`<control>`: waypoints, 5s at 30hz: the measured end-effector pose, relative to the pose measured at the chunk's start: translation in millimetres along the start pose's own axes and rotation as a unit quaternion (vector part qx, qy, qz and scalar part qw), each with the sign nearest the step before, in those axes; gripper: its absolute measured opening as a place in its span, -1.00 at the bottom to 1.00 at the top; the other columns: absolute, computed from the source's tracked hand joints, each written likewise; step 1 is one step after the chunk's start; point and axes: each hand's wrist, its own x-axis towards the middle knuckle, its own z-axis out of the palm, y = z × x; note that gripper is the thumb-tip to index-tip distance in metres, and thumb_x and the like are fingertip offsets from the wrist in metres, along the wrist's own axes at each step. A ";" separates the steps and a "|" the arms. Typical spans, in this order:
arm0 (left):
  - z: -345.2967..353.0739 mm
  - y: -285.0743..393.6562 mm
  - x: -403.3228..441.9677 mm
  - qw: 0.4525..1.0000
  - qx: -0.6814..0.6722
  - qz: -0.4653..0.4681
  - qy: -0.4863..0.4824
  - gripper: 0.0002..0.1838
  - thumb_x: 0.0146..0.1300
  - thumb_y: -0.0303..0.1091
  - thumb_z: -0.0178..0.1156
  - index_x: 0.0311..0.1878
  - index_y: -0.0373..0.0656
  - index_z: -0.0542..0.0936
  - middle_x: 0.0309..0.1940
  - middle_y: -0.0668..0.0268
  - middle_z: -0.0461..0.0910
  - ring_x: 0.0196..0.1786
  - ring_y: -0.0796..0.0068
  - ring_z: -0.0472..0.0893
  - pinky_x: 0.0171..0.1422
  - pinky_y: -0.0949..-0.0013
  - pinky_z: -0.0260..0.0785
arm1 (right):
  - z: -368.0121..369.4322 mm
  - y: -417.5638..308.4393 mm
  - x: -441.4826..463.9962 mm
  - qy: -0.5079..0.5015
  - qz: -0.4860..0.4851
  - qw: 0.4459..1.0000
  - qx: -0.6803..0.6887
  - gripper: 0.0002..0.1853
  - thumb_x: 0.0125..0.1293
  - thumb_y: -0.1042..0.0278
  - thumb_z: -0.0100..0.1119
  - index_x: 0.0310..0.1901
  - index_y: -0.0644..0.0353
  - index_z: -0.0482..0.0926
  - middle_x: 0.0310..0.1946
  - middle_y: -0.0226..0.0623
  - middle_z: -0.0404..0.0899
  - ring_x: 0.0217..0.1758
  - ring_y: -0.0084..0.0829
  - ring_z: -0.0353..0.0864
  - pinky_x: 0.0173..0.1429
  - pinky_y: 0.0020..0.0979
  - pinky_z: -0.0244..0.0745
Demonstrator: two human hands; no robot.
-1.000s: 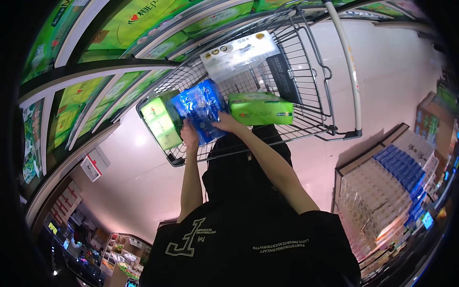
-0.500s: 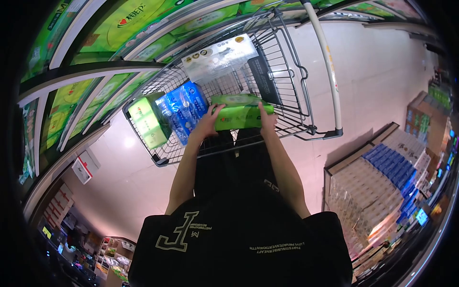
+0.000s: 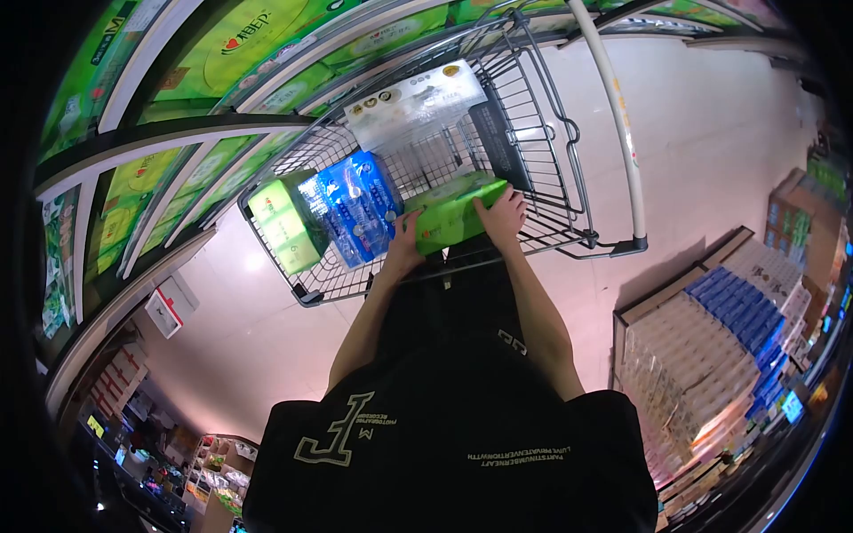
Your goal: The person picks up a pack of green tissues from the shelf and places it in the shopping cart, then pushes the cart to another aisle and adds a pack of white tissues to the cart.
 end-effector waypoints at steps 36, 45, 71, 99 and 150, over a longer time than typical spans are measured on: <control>-418.5 331.0 70.8 0.808 -0.162 0.372 0.427 -0.46 0.37 -0.34 0.08 0.38 -0.25 0.30 0.30 0.00 0.40 0.35 0.13 0.41 0.38 0.17 0.29 | -472.9 -308.2 -7.9 0.211 -0.541 0.721 0.378 -0.42 0.29 0.26 0.25 0.31 0.21 0.33 0.19 -0.19 0.43 0.06 -0.37 0.59 0.10 -0.34 0.48; -512.8 449.7 77.4 0.756 -0.020 0.318 0.571 -0.21 0.30 -0.14 0.17 0.32 -0.61 0.12 0.26 -0.37 0.24 0.34 -0.24 0.30 0.45 0.08 0.14 | -590.5 -381.3 -9.5 0.247 -0.508 0.734 0.377 -0.17 0.25 0.15 0.25 0.45 0.29 0.07 0.36 0.08 0.23 -0.04 -0.30 0.64 0.20 -0.29 0.46; -480.5 462.0 50.4 0.781 -0.079 0.280 0.553 0.08 0.10 -0.04 0.35 0.49 -0.39 -0.06 0.37 -0.18 0.05 0.44 -0.14 0.10 0.51 -0.07 -0.02 | -590.1 -376.2 -21.7 0.115 -0.547 0.692 0.457 0.16 0.13 0.03 0.43 0.44 0.39 -0.25 0.23 0.18 0.39 0.01 -0.23 0.67 0.29 -0.29 0.42; -359.5 379.1 -1.2 0.662 -0.568 0.363 0.327 -0.46 0.48 -0.02 -0.01 0.36 -0.13 0.22 0.27 0.21 0.26 0.35 0.39 0.25 0.41 0.28 0.12 | -475.3 -231.4 -49.4 -0.070 -0.420 0.634 0.645 -0.25 0.40 -0.34 -0.08 0.32 0.06 -0.03 0.22 -0.12 0.31 0.07 -0.23 0.59 0.17 -0.23 0.49; -118.4 134.0 5.1 0.717 -0.646 -0.260 -0.040 -0.48 0.34 -0.02 -0.08 0.16 -0.21 0.49 0.02 0.12 0.60 0.04 0.19 0.60 0.20 0.05 0.45 | -196.5 -22.9 21.0 -0.387 -0.013 0.878 0.280 -0.18 0.28 -0.38 -0.19 0.33 0.16 0.32 0.10 -0.18 0.52 0.07 -0.30 0.54 0.01 -0.22 0.50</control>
